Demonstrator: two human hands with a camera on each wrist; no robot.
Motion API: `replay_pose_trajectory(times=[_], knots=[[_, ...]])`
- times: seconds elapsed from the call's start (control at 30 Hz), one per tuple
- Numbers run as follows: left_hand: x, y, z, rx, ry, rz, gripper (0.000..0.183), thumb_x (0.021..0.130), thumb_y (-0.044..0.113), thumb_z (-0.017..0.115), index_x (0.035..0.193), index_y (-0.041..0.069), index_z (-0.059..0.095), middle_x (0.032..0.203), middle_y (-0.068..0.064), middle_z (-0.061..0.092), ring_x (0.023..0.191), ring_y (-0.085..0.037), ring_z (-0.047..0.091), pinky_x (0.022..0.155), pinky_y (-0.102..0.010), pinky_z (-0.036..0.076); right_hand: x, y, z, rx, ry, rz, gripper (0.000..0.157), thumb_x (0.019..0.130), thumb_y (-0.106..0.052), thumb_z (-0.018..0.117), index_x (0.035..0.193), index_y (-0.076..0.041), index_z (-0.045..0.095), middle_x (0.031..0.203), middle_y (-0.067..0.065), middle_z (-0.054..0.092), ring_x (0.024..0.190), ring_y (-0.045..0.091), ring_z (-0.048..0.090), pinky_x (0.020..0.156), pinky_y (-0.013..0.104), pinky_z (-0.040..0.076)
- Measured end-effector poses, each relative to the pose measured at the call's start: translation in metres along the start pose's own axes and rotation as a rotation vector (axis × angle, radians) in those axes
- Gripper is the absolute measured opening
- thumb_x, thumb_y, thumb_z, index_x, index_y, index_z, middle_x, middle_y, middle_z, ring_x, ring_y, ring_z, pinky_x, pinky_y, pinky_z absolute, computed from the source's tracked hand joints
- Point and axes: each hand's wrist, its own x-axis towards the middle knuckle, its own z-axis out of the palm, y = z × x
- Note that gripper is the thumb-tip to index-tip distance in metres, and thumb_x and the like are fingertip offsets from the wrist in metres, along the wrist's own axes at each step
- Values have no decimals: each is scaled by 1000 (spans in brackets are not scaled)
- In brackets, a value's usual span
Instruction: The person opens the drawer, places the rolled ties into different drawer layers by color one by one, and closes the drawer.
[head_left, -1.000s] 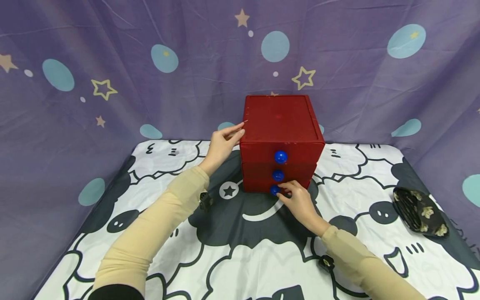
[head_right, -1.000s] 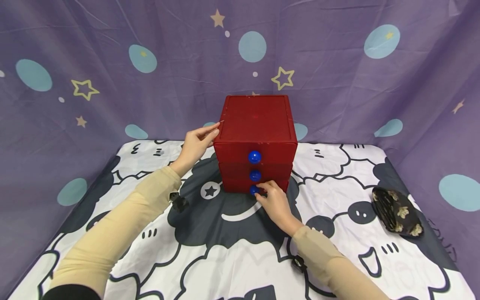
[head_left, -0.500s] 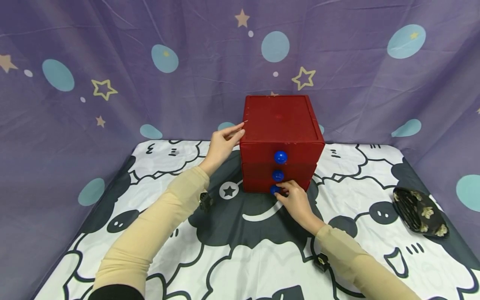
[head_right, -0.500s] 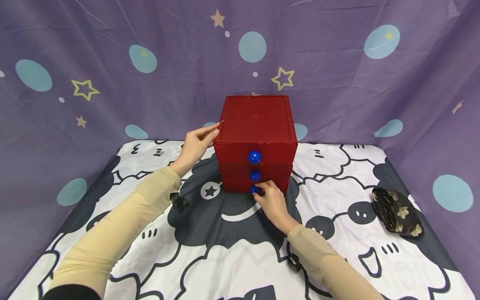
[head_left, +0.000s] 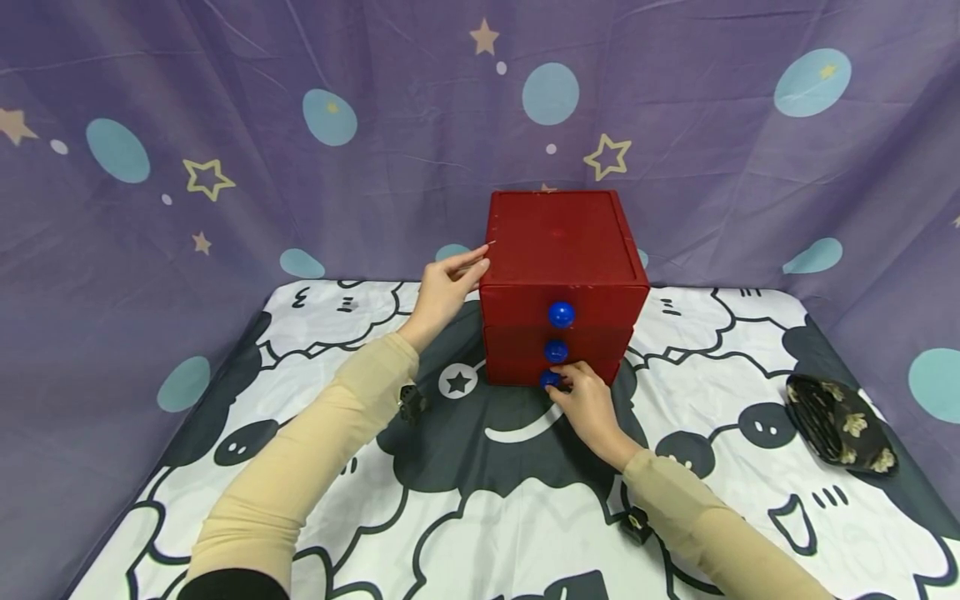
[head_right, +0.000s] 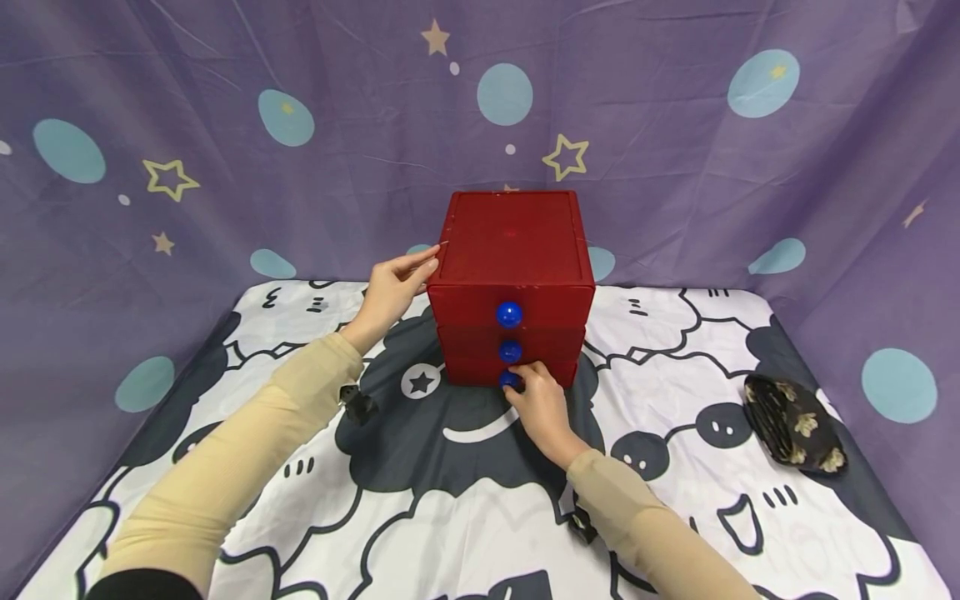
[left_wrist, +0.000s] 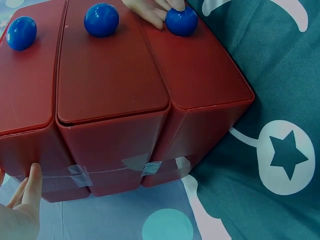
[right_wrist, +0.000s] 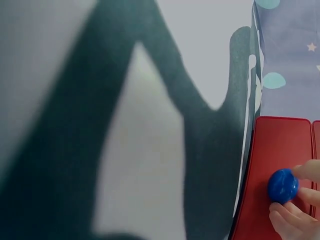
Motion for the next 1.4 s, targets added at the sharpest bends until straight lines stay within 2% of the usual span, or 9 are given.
replay_pose_trajectory(times=[0.23,0.4,0.67,0.83,1.2,1.4], knots=[[3,-8,1,18,13,30,35,86,18,59,120,10,57,114,-12,59,99,-20,59,78,-25,51,0,-1,3,-9,19,21,24,71,-6,72,93,2,68,85,12,59,75,22,62,66,36,53],[2,-6,0,13,4,17,35,86,18,58,121,10,56,114,-12,59,100,-20,58,79,-25,51,0,-2,4,-12,17,26,23,71,-5,72,92,2,68,84,12,58,74,22,61,66,35,53],[-10,18,1,14,-7,-5,36,88,11,55,123,2,52,117,-18,55,103,-26,56,81,-28,50,1,-1,4,-3,10,38,24,69,-5,74,91,2,67,81,12,57,72,23,60,65,36,53],[-11,20,2,14,-2,-12,35,88,11,55,122,3,53,117,-17,56,103,-27,56,81,-27,50,2,-2,3,1,10,38,24,68,-4,74,90,3,68,80,13,57,71,23,59,64,36,53],[-10,18,2,5,0,-6,35,88,11,56,122,2,53,116,-18,56,103,-26,56,81,-28,50,2,-3,2,-20,-5,32,23,67,-5,74,89,3,69,76,11,57,70,22,59,64,35,52],[2,-4,1,17,12,17,35,87,17,58,121,9,56,114,-14,59,100,-22,58,79,-25,51,1,-4,0,-31,-9,18,24,67,-5,74,89,4,69,77,11,58,70,21,59,63,35,52]])
